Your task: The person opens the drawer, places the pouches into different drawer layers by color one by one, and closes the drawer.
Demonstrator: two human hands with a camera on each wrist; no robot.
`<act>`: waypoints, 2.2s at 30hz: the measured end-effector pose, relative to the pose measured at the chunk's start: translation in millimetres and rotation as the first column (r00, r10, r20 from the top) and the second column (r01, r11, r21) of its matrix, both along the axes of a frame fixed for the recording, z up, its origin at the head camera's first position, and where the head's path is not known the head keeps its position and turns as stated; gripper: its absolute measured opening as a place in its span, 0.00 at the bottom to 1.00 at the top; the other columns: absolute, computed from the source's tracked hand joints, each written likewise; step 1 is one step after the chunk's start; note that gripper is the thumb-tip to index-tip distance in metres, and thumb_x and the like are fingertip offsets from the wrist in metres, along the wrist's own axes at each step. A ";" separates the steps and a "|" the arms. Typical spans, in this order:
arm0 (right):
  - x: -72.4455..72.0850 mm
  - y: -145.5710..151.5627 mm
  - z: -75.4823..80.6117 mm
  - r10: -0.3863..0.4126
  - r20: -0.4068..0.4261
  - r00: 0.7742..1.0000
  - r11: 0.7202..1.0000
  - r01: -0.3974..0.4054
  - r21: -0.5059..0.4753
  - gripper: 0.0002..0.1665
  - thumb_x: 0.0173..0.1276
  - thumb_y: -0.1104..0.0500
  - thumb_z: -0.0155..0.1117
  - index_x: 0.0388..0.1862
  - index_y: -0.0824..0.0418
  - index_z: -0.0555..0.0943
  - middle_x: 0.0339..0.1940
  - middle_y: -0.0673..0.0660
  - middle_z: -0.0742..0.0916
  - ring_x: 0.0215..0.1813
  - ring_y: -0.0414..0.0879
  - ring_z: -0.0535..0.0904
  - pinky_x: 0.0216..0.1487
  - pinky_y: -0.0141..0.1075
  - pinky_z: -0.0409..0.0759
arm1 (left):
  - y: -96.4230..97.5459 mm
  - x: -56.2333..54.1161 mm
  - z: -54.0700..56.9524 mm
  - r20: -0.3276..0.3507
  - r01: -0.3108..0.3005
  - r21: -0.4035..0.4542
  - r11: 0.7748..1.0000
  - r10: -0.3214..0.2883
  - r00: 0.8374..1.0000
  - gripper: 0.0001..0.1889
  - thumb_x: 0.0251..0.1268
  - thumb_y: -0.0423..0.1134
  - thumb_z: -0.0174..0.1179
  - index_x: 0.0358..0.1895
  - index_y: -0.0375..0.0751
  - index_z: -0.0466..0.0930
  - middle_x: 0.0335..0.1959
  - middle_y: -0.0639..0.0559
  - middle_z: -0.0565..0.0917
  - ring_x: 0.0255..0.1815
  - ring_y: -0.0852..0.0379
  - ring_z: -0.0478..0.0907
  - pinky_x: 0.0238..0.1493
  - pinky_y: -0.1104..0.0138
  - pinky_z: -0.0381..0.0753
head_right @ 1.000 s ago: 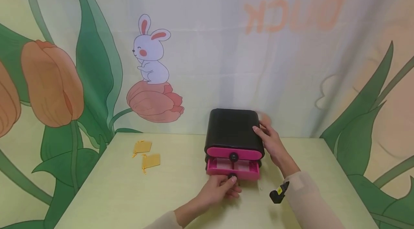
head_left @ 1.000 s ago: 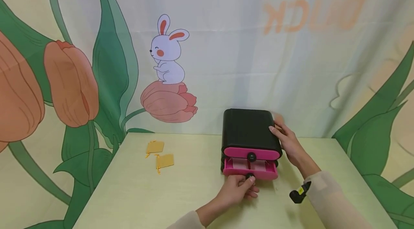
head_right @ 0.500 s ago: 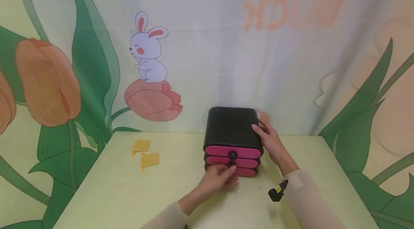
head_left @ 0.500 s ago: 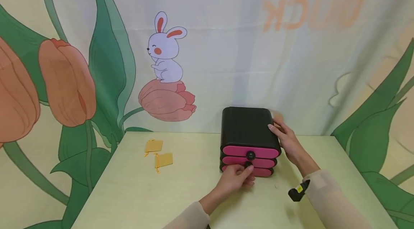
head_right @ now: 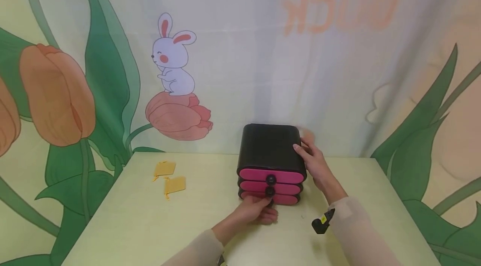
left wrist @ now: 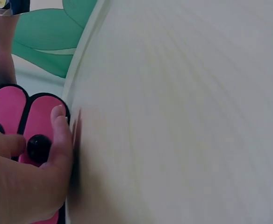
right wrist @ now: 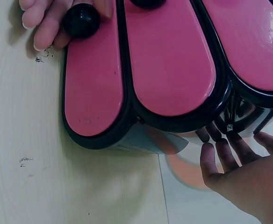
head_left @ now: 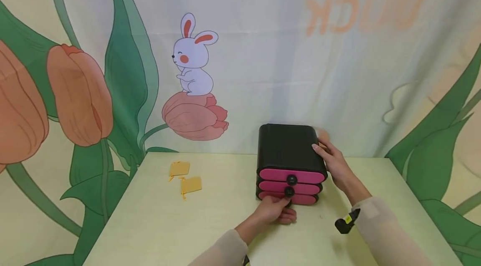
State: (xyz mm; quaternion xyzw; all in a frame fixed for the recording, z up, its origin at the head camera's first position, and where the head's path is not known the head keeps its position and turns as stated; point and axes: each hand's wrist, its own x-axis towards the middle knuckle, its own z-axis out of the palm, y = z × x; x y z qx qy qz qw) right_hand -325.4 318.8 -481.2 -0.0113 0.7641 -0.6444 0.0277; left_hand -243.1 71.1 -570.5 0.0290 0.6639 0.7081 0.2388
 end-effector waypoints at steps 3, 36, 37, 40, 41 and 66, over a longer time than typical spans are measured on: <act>1.2 -1.3 -1.3 -0.007 0.007 1.000 1.000 0.007 0.006 0.50 0.81 0.36 0.59 0.89 0.54 0.51 0.86 0.67 0.59 0.84 0.65 0.57 0.80 0.68 0.52 | 2.5 2.2 -3.8 0.018 -0.032 0.002 0.999 0.032 0.999 0.23 0.83 0.47 0.58 0.49 0.23 0.86 0.38 0.34 0.91 0.41 0.44 0.92 0.40 0.61 0.90; -1.4 -2.4 -3.9 0.008 -0.011 1.000 1.000 -0.008 0.016 0.50 0.81 0.36 0.58 0.89 0.53 0.50 0.86 0.67 0.58 0.85 0.65 0.55 0.79 0.70 0.53 | -61.4 69.5 5.8 0.043 0.300 -0.150 0.942 -0.297 0.954 0.20 0.80 0.50 0.61 0.40 0.35 0.89 0.32 0.45 0.91 0.29 0.56 0.89 0.32 0.66 0.89; -1.2 -2.4 -3.5 0.007 -0.013 1.000 1.000 -0.007 0.016 0.49 0.81 0.37 0.58 0.89 0.53 0.50 0.86 0.67 0.59 0.85 0.65 0.55 0.79 0.70 0.53 | -71.0 66.9 9.8 0.030 0.300 -0.157 0.941 -0.299 0.954 0.19 0.80 0.49 0.61 0.42 0.35 0.89 0.33 0.45 0.91 0.30 0.56 0.89 0.33 0.64 0.89; -1.2 -1.9 -3.4 0.006 -0.014 1.000 1.000 -0.005 0.010 0.49 0.81 0.37 0.58 0.89 0.53 0.50 0.86 0.67 0.59 0.84 0.66 0.55 0.79 0.69 0.54 | -104.8 54.7 25.6 -0.044 0.233 -0.194 0.953 -0.245 0.968 0.17 0.80 0.46 0.62 0.47 0.32 0.88 0.36 0.42 0.91 0.33 0.51 0.90 0.38 0.58 0.91; -1.2 -1.4 -3.5 0.005 -0.012 1.000 1.000 -0.005 0.008 0.49 0.81 0.37 0.58 0.89 0.53 0.50 0.86 0.67 0.59 0.84 0.66 0.55 0.79 0.69 0.54 | -117.3 49.5 31.1 -0.073 0.193 -0.216 0.957 -0.213 0.974 0.17 0.80 0.46 0.63 0.48 0.31 0.88 0.37 0.41 0.91 0.35 0.50 0.90 0.40 0.56 0.91; 0.6 -5.9 -9.2 -0.007 0.007 1.000 1.000 0.007 -0.004 0.51 0.80 0.36 0.60 0.89 0.53 0.50 0.86 0.67 0.60 0.85 0.64 0.54 0.79 0.70 0.51 | -286.5 -48.5 -8.5 -0.476 -0.534 -0.709 0.460 0.245 0.844 0.11 0.69 0.35 0.68 0.46 0.29 0.81 0.41 0.39 0.86 0.44 0.40 0.84 0.48 0.48 0.80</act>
